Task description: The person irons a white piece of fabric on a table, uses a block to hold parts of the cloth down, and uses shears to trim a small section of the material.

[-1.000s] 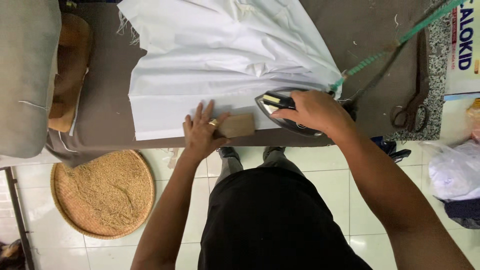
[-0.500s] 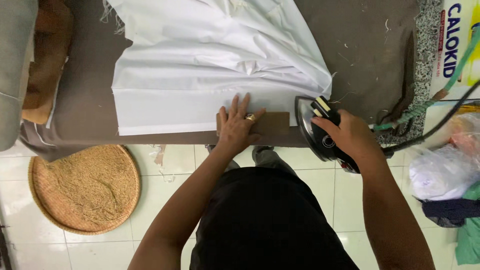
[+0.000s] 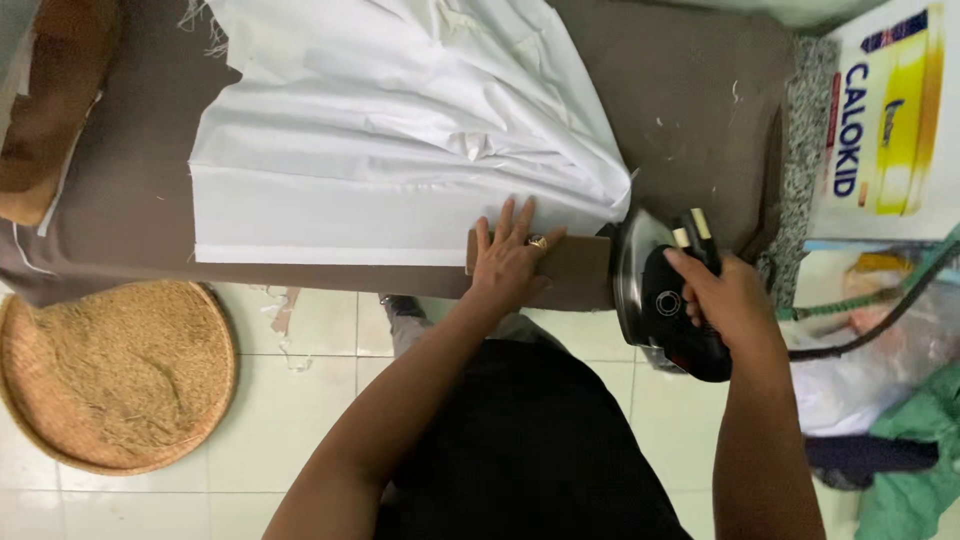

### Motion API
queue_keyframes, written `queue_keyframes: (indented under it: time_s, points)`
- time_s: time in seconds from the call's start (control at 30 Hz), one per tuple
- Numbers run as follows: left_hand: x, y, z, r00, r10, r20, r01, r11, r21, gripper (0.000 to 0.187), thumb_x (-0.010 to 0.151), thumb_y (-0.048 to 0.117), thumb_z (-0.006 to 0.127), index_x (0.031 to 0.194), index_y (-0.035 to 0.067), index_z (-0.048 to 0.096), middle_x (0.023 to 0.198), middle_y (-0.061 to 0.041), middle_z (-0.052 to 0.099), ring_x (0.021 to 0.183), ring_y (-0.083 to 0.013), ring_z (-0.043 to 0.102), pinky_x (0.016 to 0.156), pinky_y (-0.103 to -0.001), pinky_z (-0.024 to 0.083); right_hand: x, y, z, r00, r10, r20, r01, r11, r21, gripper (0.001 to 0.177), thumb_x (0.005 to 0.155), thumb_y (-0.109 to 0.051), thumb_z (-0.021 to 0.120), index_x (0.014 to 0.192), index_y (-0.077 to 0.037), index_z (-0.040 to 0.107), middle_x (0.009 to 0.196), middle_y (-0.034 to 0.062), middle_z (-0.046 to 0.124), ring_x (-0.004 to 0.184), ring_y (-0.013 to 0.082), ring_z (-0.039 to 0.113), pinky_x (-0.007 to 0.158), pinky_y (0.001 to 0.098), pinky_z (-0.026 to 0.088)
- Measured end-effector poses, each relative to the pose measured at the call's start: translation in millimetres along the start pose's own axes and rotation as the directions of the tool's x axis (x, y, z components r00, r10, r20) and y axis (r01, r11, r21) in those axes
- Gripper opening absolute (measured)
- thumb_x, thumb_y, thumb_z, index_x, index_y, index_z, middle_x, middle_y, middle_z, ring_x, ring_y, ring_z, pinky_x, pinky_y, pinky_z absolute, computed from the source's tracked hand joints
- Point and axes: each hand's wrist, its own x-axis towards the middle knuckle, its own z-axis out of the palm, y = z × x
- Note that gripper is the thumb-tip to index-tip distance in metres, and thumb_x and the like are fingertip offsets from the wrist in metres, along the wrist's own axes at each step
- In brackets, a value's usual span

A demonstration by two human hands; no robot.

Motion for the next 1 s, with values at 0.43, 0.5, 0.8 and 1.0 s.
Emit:
queue_keyframes:
  time_s: [0.43, 0.5, 0.8, 1.0]
  points:
    - [20, 32, 0, 0.989, -0.06, 0.133, 0.059, 0.998, 0.011, 0.086, 0.086, 0.054, 0.075, 0.159, 0.041, 0.032, 0.174, -0.014, -0.004, 0.159, -0.0401, -0.009, 0.122, -0.071, -0.001, 191, -6, -40, 0.915, -0.249, -0.317, 0.385, 0.773, 0.505, 0.022, 0.091, -0.009, 0.084, 0.097, -0.022, 0.067, 0.099, -0.0066, 0.07, 0.1, 0.0149, 0.069, 0.089, 0.0393, 0.054]
    - [21, 36, -1, 0.99, -0.035, 0.134, 0.03, 0.999, 0.04, 0.083, 0.088, 0.054, 0.073, 0.16, 0.04, 0.032, 0.173, -0.015, -0.004, 0.158, -0.0413, -0.011, 0.12, -0.073, 0.002, 230, 6, -30, 0.886, -0.296, -0.357, 0.46, 0.457, 0.761, 0.029, 0.092, 0.01, 0.075, 0.109, -0.012, 0.066, 0.101, 0.001, 0.067, 0.101, 0.021, 0.066, 0.091, 0.0417, 0.05]
    - [22, 47, 3, 0.998, 0.055, -0.002, -0.055, 0.997, 0.046, 0.089, 0.082, 0.052, 0.085, 0.157, 0.042, 0.038, 0.171, -0.019, -0.004, 0.158, -0.0419, -0.004, 0.121, -0.075, 0.006, 234, 42, -12, 0.794, -0.468, -0.388, 0.591, 0.446, 0.672, 0.027, 0.091, 0.008, 0.074, 0.1, -0.016, 0.067, 0.099, -0.001, 0.065, 0.099, 0.0145, 0.064, 0.105, 0.0315, 0.055]
    - [35, 50, 24, 0.998, 0.059, -0.038, -0.056, 0.996, 0.063, 0.061, 0.078, 0.053, 0.082, 0.133, 0.031, 0.068, 0.172, -0.014, -0.003, 0.16, -0.0379, -0.005, 0.125, -0.071, 0.008, 225, 56, -17, 0.824, -0.49, -0.285, 0.565, 0.753, 0.338, 0.037, 0.101, -0.009, 0.076, 0.132, -0.016, 0.058, 0.123, 0.0012, 0.061, 0.116, 0.0142, 0.062, 0.109, 0.0317, 0.049]
